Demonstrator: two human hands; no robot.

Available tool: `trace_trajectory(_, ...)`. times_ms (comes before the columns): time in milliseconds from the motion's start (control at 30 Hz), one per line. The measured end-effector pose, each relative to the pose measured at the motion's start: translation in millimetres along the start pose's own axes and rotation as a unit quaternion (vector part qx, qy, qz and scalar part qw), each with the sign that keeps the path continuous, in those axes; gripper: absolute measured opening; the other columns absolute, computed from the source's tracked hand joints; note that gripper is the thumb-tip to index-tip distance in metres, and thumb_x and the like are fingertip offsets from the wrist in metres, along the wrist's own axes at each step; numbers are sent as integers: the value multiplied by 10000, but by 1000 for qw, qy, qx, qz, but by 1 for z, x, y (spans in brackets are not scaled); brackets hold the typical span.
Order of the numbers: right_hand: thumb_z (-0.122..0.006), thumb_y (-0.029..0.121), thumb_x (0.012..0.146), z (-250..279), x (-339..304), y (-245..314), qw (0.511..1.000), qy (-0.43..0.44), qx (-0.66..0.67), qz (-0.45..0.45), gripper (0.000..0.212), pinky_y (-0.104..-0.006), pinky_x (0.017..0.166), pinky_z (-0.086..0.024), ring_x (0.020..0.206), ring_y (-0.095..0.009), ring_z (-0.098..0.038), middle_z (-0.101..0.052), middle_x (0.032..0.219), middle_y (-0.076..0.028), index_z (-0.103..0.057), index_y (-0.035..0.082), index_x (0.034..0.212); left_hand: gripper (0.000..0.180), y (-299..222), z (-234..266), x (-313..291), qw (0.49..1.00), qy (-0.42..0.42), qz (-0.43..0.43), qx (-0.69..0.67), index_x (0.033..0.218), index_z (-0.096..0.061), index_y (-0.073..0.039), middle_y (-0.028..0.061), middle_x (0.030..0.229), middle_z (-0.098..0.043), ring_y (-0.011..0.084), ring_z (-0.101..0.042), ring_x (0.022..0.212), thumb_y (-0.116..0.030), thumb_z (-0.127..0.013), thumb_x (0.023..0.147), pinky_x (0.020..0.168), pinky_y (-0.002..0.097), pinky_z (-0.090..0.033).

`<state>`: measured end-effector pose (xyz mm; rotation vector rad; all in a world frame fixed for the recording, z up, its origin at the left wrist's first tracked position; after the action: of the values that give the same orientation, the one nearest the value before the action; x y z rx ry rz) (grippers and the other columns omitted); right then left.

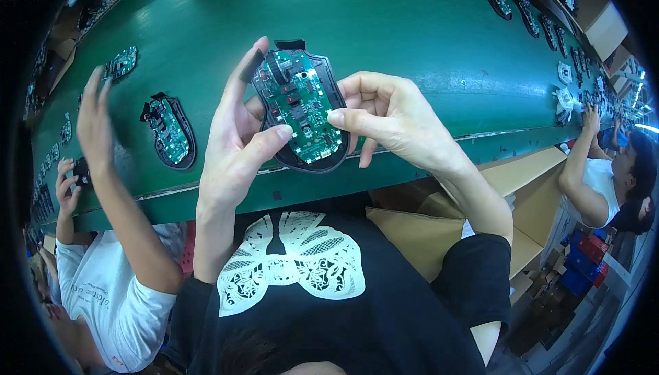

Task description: The person assembles computer mouse parts on an assembly line by fitting scroll wheels and components onto circuit boards and sliding them down the conveyor belt. The person also takes mouse shells from a box, attaches plastic inserts to the shells, and places them onto the conveyor belt.

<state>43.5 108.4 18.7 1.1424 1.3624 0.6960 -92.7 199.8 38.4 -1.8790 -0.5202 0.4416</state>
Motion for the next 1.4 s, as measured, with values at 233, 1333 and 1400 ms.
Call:
trace_trajectory(233, -706, 144, 918, 15, 3, -6, 1000, 3, -7, -11, 327, -229, 488, -555, 676, -100, -661, -684, 876, -74, -605, -68, 1146, 871, 9, -6, 9, 1000, -2, -6, 0, 1566, -114, -18, 217, 1357, -501, 237, -541, 1234, 84, -588, 842, 1053, 378, -439)
trace_trajectory(1333, -746, 194, 863, 70, 7, -16, 921, -94, -378, 10, 360, -294, 572, -513, 636, -145, -656, -686, 873, -75, -670, -10, 1150, 565, 10, -8, 12, 699, -45, -184, 689, 1256, -677, -200, 197, 1302, -581, 401, -550, 1159, 49, -678, 749, 927, 449, -510)
trace_trajectory(1400, -745, 172, 859, 72, 2, -5, 892, -114, -436, 39, 337, -314, 576, -515, 629, -167, -656, -686, 872, -81, -677, 5, 1144, 538, 23, -9, 8, 703, -23, -172, 690, 1231, -684, -225, 199, 1366, -537, 407, -510, 1220, 39, -651, 763, 964, 494, -483)
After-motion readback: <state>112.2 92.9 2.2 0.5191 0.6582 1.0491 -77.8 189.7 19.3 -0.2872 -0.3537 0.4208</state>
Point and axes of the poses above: each hand's wrist, its own x-axis towards the middle knuckle, its own z-axis out of the back of the hand, y = z × x, the point moved 7 cm from there along x, towards the middle knuckle
